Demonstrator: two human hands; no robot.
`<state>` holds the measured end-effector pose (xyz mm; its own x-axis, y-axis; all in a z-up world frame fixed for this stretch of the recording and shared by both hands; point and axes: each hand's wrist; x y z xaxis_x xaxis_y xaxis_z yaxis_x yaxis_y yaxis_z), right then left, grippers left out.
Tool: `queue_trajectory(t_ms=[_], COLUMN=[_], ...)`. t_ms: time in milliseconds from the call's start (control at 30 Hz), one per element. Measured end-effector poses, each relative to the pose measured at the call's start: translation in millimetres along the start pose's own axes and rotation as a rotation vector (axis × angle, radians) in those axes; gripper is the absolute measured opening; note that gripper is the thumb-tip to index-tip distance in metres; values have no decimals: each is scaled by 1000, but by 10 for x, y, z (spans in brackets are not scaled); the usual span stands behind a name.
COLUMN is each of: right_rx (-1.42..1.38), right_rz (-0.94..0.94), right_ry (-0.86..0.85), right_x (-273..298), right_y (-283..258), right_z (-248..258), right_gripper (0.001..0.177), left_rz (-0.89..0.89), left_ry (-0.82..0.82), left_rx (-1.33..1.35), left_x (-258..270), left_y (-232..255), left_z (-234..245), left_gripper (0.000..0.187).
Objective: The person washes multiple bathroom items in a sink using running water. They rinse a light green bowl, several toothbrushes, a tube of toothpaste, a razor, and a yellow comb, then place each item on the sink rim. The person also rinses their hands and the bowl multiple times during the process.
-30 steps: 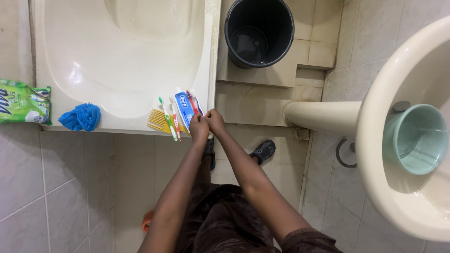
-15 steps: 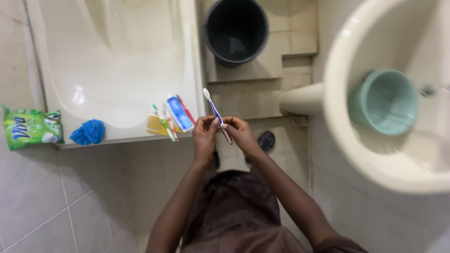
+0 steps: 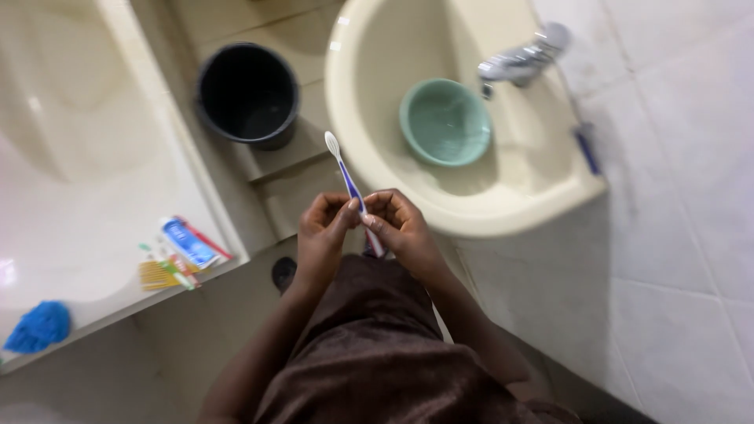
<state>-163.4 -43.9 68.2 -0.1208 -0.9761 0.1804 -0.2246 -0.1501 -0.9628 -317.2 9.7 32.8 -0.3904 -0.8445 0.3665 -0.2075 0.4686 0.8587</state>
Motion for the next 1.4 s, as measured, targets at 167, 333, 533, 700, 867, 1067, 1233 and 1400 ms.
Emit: queue_trajectory(t_ms=[167, 333, 533, 700, 867, 1067, 1233, 1400], right_rx=[261, 745, 939, 1146, 1411, 1389, 1371, 1210], right_rz=[112, 310, 231, 292, 305, 256, 379, 511], right_ry=[185, 405, 626, 724, 794, 815, 845, 738], right_x=[267, 416, 473, 385, 264, 79, 74, 170], right_y=[-172, -291, -351, -146, 51, 149, 87, -31], right_z=[722, 1377, 1935, 2509, 2894, 3049, 2868, 2239], right_gripper=[29, 20, 19, 18, 15, 15, 32, 38], left_rz=[71, 100, 223, 305, 338, 367, 355, 271], left_ry=[-145, -291, -417, -515, -523, -475, -467, -402], left_rx=[-100, -206, -254, -287, -360, -364, -336, -260], left_x=[-253, -593, -972, -1275, -1430, -1485, -1377, -1066], left_y=[-142, -439, -802, -1110, -1257, -1323, -1301, -1016], left_z=[-835, -1579, -2196, -2486, -2718, -2822, -2620, -2377], left_gripper=[24, 25, 28, 36, 43, 40, 40, 35])
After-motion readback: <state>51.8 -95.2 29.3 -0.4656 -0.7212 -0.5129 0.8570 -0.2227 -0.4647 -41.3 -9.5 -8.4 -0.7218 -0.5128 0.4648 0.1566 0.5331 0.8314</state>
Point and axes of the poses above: each hand's wrist, its own x-axis away from the middle knuckle, its own z-axis out of the back of the hand, y = z × x, and after that the axes turned 9 degrees about z, right-handed
